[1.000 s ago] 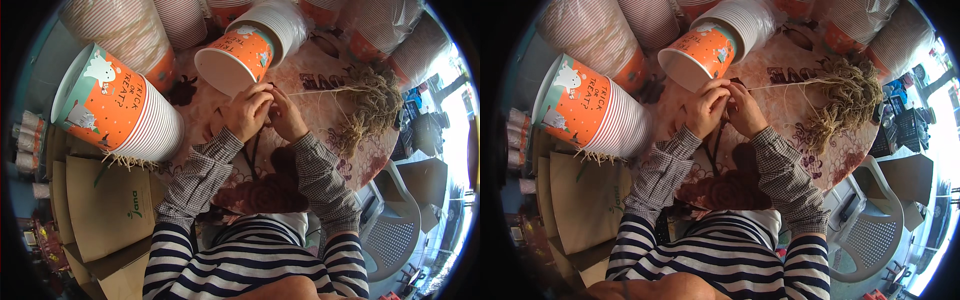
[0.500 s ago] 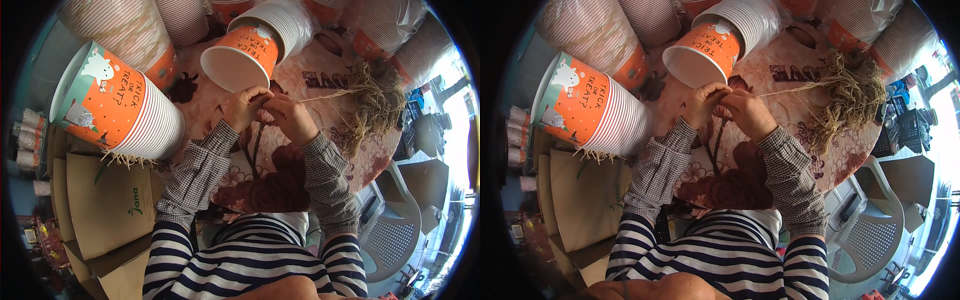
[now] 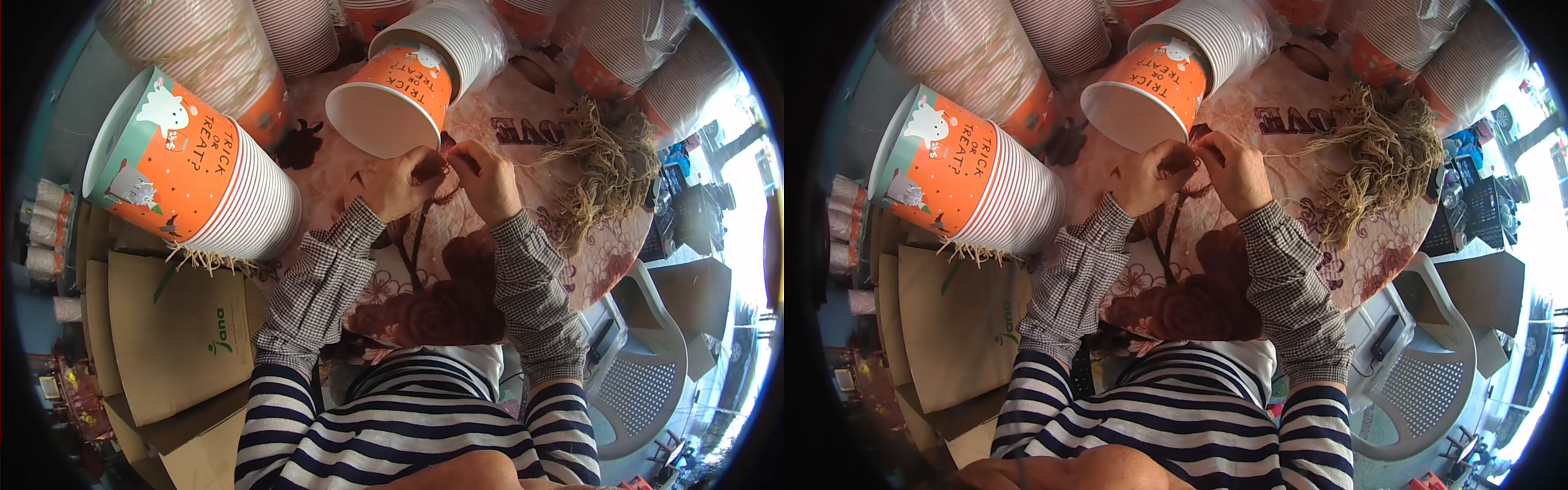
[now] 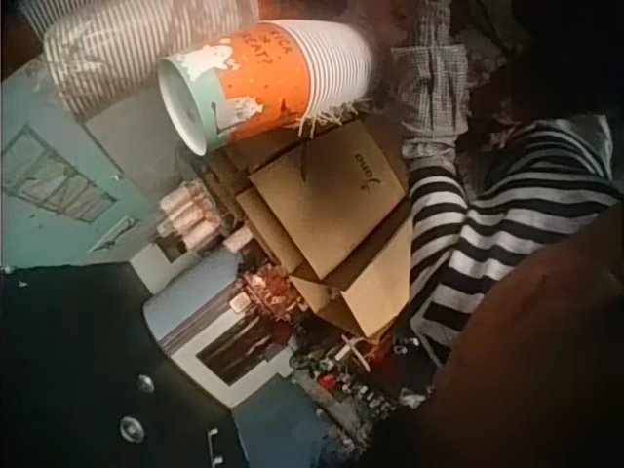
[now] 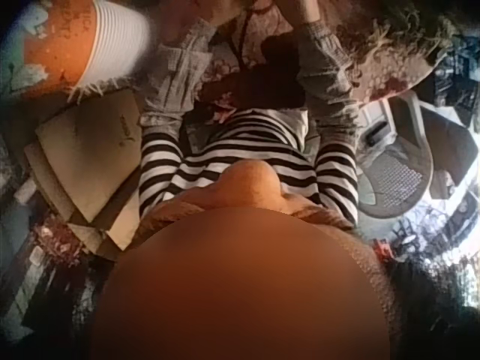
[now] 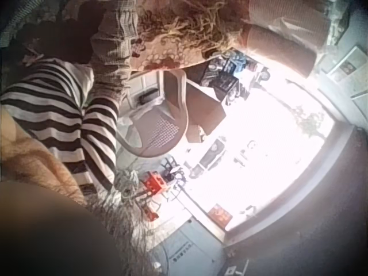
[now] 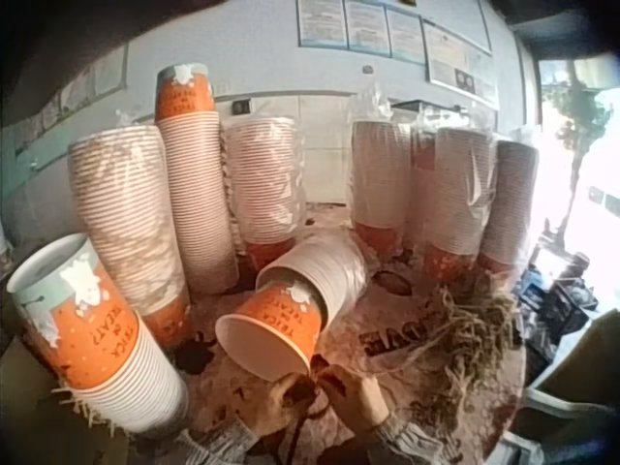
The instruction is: Attaching thin cord handles to printed paper buckets and stacking them on a table.
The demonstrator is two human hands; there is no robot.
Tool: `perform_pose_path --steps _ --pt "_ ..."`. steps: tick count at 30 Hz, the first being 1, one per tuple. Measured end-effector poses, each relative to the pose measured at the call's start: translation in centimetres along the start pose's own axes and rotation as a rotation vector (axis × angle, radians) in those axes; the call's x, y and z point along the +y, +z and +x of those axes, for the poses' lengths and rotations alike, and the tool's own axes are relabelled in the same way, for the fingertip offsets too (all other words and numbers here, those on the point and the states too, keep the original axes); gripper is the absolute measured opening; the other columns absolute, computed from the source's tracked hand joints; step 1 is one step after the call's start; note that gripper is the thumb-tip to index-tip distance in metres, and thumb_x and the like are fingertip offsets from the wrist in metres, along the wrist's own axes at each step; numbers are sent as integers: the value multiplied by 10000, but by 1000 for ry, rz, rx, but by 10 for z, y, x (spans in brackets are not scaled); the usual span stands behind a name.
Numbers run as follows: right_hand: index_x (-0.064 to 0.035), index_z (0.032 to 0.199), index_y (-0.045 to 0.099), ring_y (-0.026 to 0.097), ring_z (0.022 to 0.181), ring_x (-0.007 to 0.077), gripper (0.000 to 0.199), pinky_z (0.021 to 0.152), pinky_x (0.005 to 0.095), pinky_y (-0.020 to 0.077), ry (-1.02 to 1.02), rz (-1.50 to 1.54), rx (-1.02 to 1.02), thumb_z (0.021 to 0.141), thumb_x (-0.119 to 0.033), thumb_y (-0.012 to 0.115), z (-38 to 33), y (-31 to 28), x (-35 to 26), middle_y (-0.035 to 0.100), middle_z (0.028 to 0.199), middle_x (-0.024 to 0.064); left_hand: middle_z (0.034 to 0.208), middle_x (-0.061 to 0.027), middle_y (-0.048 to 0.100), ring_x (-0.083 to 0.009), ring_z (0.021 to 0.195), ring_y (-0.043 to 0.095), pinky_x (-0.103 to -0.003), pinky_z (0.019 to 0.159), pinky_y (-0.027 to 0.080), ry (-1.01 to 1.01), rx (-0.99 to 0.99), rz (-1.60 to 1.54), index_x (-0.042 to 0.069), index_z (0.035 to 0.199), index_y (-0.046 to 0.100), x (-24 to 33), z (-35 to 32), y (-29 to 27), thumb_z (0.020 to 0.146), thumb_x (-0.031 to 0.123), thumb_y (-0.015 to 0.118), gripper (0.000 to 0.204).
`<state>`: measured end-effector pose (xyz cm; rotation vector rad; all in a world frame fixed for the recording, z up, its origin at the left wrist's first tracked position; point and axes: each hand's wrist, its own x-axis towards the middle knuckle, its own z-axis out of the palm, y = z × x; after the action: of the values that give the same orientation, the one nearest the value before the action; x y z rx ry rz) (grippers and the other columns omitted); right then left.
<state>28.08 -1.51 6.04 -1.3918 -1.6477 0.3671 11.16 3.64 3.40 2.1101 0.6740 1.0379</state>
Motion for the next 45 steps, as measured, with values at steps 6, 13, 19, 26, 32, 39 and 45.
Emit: perform_pose_path --steps 6,13,19,26,32,39,45 --pt "-4 865 633 610 589 244 172 577 340 487 -33 108 184 862 -176 638 4 6 -1 647 746 125 865 -101 676 -174 791 672 -278 715 536 -55 9 -203 -19 1008 574 -17 -4 3 833 13 632 187" --pt "17 799 666 556 530 150 354 518 319 437 361 107 -452 846 -333 658 3 -15 14 603 610 82 904 -106 668 -152 842 665 -256 729 526 -132 -53 -324 -27 1004 552 -4 0 0 906 11 561 105" --pt "13 1001 651 597 677 129 275 617 296 491 125 98 -689 826 -199 661 0 -21 17 626 737 97 881 -70 616 -125 812 614 -247 739 512 -104 -5 -262 -17 1009 543 -5 1 -3 917 21 544 99" --pt "4 1236 542 604 706 109 396 601 239 494 263 365 -400 867 -125 607 2 -17 9 630 838 67 919 -59 594 -113 844 594 -250 769 497 -110 -33 -296 -19 1028 535 -6 0 -2 915 9 540 117" --pt "15 1074 645 605 690 86 278 577 220 488 369 332 -502 873 -176 643 4 -15 1 649 795 25 968 -61 600 -117 884 611 -248 792 507 -94 -45 -265 -26 1063 525 -11 -2 -1 923 -5 526 142" --pt "-19 992 673 588 672 46 185 536 197 462 299 385 -307 871 -159 655 2 -15 3 654 778 -11 882 -88 670 -161 811 651 -275 736 523 -110 54 -299 -5 994 617 -8 0 2 853 -6 620 141" --pt "-15 959 674 569 658 43 167 556 204 453 222 223 -128 874 -157 658 0 -9 0 640 739 -4 867 -92 668 -195 802 657 -288 693 519 37 160 -14 32 942 663 -19 -3 5 812 -5 647 136"
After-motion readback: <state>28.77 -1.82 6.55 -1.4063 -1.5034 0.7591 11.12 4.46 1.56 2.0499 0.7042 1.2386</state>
